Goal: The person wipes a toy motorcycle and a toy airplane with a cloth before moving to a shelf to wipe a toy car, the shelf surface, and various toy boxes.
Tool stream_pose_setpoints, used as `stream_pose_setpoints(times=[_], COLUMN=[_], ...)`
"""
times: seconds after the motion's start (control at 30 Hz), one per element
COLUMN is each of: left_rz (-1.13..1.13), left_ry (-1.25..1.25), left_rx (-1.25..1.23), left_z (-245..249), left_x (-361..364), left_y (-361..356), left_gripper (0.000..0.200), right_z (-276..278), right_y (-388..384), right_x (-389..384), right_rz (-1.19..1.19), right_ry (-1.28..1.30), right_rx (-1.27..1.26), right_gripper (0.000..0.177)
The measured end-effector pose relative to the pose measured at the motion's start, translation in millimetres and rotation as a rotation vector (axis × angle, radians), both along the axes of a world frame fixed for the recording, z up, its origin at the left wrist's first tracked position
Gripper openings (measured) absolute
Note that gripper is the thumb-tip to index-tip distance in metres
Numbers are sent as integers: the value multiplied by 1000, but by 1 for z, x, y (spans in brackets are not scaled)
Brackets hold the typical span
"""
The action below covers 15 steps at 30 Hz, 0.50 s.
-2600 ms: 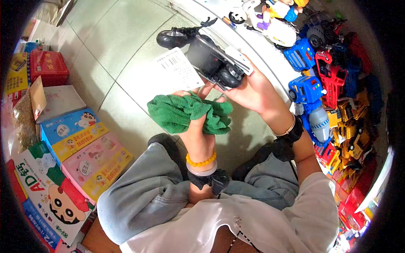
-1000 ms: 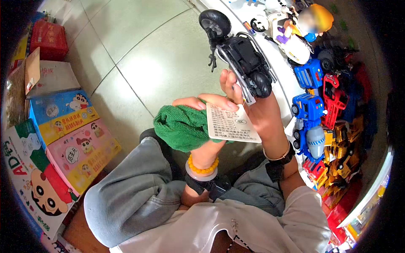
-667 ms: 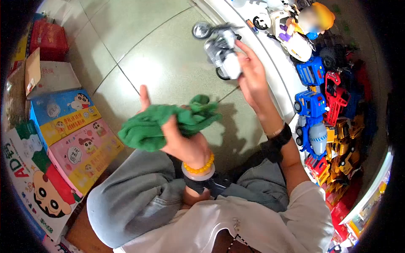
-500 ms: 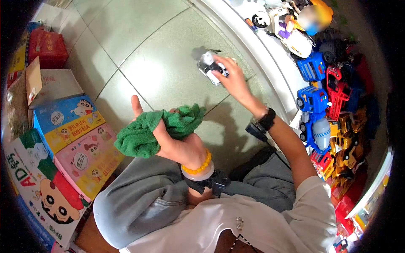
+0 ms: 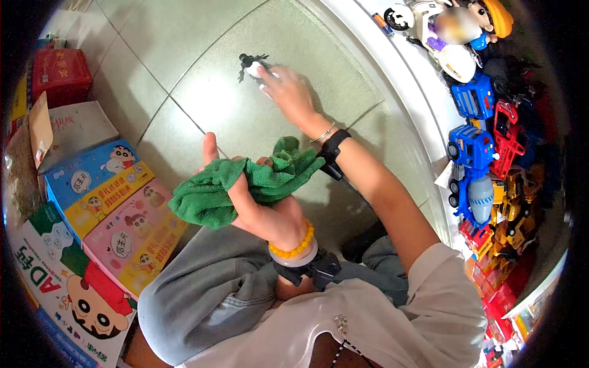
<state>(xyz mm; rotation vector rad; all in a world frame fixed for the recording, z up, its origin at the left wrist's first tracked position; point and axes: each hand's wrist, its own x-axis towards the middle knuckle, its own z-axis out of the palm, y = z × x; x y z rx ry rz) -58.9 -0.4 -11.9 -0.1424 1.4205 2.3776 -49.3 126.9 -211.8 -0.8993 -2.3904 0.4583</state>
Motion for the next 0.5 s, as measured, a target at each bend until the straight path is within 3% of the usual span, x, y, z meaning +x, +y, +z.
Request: stream_pose_setpoints(times=[0.13,0.23,0.5], left_rz=[-18,-24,-70], left_ry=[-7,-14,-11], left_rx=[-37,-32,-17], left_z=[-5,-5,-8], left_x=[-5,-5,5], left_y=[3,7,12], left_gripper=[53,53,53], right_z=[-8,-1,-5], right_y=[0,-8,-59], right_x=[10,32,135], right_rz=[9,28,13], right_ry=[-69,-75,-163], right_rx=[80,-23,-1], right_gripper=[46,48,52])
